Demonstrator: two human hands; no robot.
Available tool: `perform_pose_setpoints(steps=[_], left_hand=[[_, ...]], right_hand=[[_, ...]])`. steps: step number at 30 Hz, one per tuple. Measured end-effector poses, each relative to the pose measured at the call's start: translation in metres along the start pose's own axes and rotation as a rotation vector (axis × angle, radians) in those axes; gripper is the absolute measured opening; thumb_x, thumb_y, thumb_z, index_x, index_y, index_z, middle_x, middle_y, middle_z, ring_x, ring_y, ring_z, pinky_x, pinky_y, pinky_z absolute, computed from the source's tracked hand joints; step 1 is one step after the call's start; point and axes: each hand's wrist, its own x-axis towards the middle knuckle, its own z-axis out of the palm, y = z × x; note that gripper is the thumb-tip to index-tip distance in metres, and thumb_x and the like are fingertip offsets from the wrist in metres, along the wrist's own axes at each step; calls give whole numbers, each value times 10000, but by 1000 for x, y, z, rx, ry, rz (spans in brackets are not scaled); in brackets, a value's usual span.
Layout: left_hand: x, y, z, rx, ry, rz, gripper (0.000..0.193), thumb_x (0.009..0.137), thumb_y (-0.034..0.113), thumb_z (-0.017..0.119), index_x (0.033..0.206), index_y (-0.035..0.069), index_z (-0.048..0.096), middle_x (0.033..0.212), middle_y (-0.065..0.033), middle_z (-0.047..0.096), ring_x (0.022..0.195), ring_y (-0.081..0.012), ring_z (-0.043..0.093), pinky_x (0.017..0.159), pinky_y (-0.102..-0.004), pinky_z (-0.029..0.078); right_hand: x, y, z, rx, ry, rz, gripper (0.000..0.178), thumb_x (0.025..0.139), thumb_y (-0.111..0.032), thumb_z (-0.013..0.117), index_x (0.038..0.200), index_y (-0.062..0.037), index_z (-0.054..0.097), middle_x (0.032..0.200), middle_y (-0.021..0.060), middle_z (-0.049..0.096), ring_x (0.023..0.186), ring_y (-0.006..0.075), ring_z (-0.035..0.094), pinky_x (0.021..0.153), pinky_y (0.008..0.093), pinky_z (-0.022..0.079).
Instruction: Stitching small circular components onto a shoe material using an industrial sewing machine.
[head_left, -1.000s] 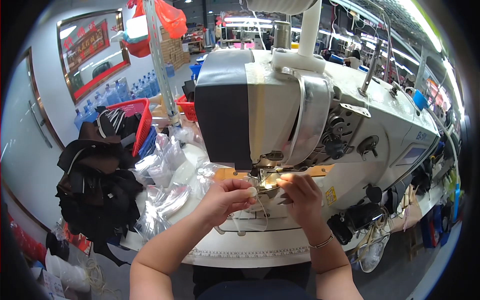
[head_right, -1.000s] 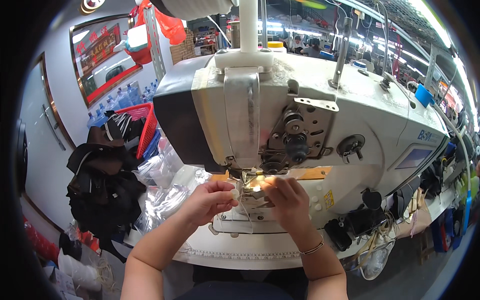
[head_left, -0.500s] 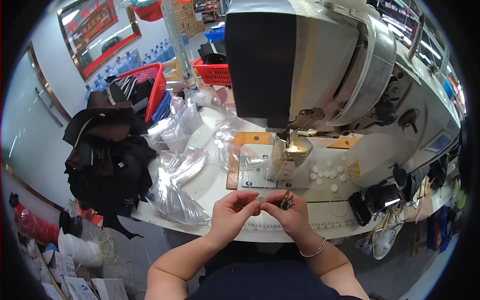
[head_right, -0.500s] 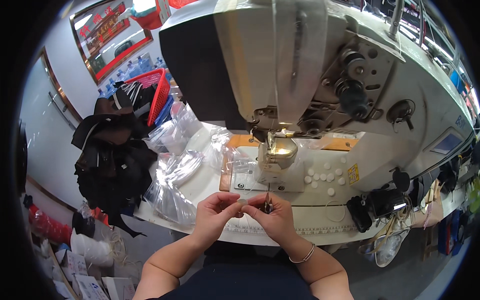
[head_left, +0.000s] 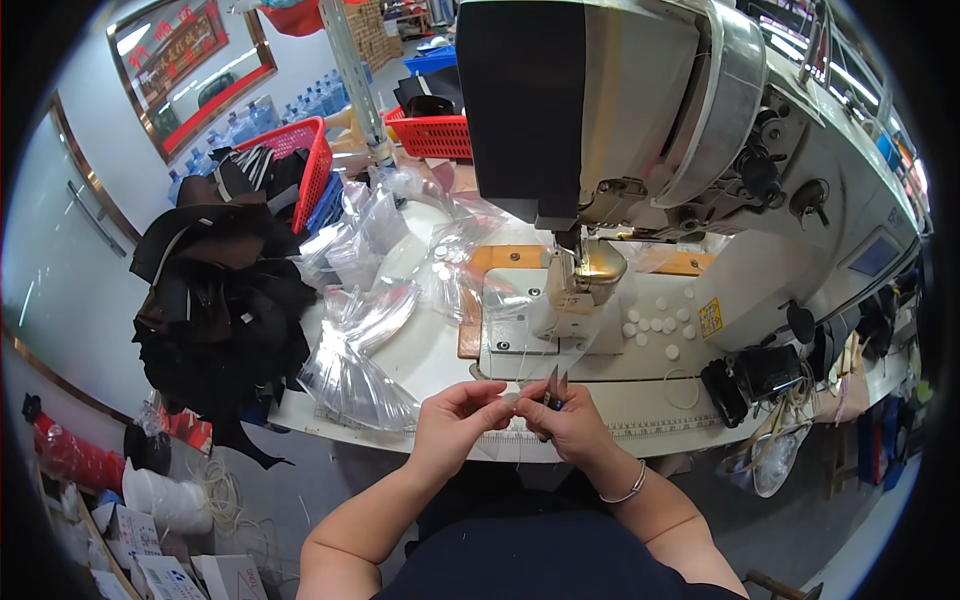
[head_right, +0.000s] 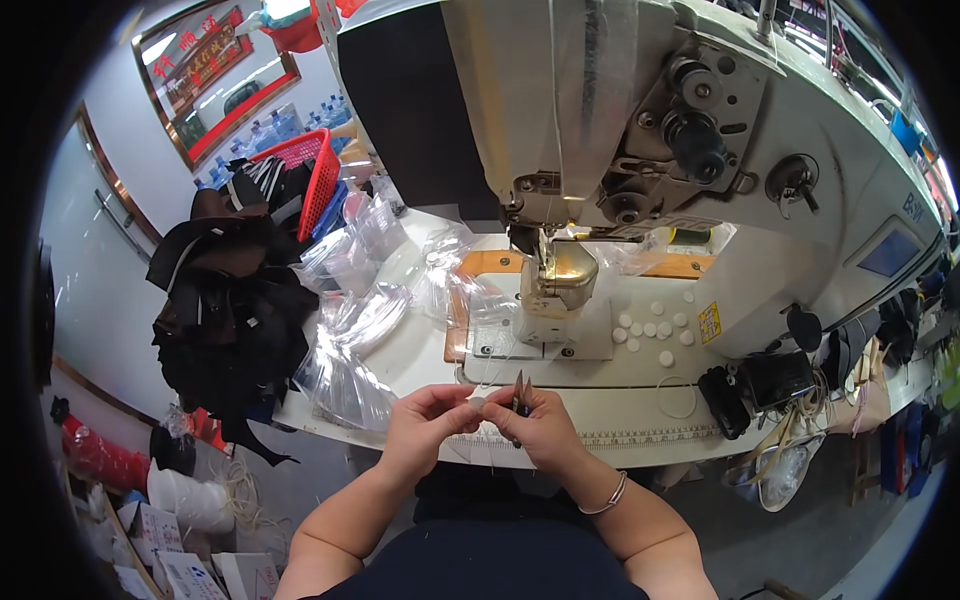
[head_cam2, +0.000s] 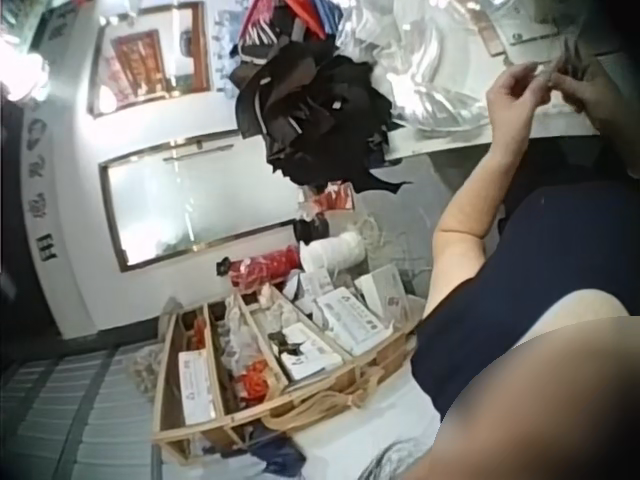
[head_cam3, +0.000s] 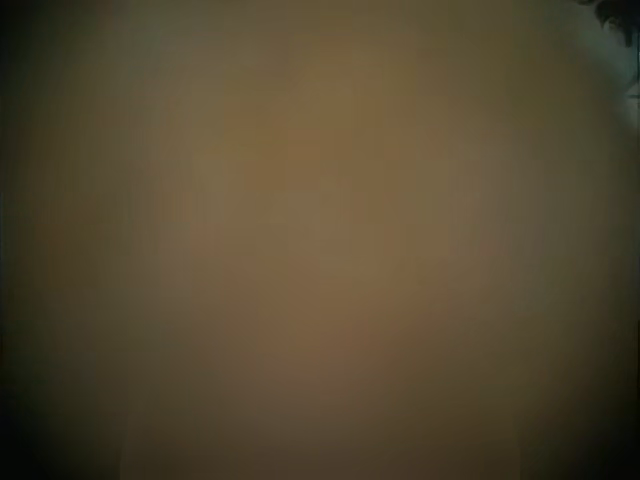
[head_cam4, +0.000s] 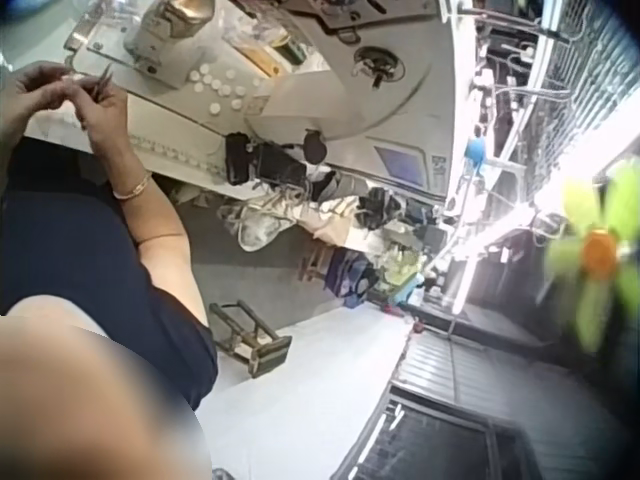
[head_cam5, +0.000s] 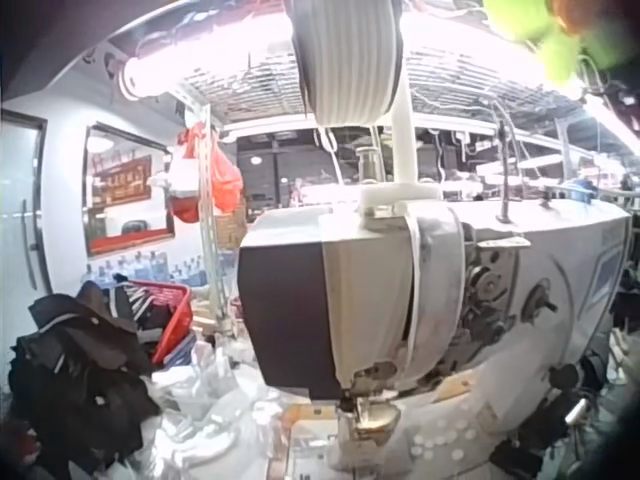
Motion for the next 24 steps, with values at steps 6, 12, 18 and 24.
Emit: perform_pose_setpoints(steps=[6,12,18,24], left_hand=[[0,-8,-10,-57,-47,-118,157,801,75,641,911,-17,576,794,-61,612,717,-102,580,657,-227,485],[-3,-12,-11,-64,1,-73,120,794,61,636,868,-9,573,764,-48,609,685,-92,568,632,-209,463],[-8,-14,-6,50,22,-27,124,788,58,641,867,-10,573,775,-46,614,703,-90,573,659,-208,463],[-7,-22,-12,-160,-51,-82,121,784,61,644,862,1,574,798,-47,615,750,-95,574,715,-213,454]], right_hand=[[-5,10,9,-17,36,-19,100,823,-76,615,898,-11,598,655,2,534,538,69,432,481,202,326],[-10,0,14,282,123,116,125,804,-41,617,920,9,612,703,21,592,572,70,460,513,197,347],[-14,7,15,-186,109,-19,112,792,-70,652,873,3,625,789,33,632,714,62,558,650,193,446],[-14,18,15,46,87,-30,97,800,-77,644,848,5,625,757,33,634,695,70,565,646,201,451]])
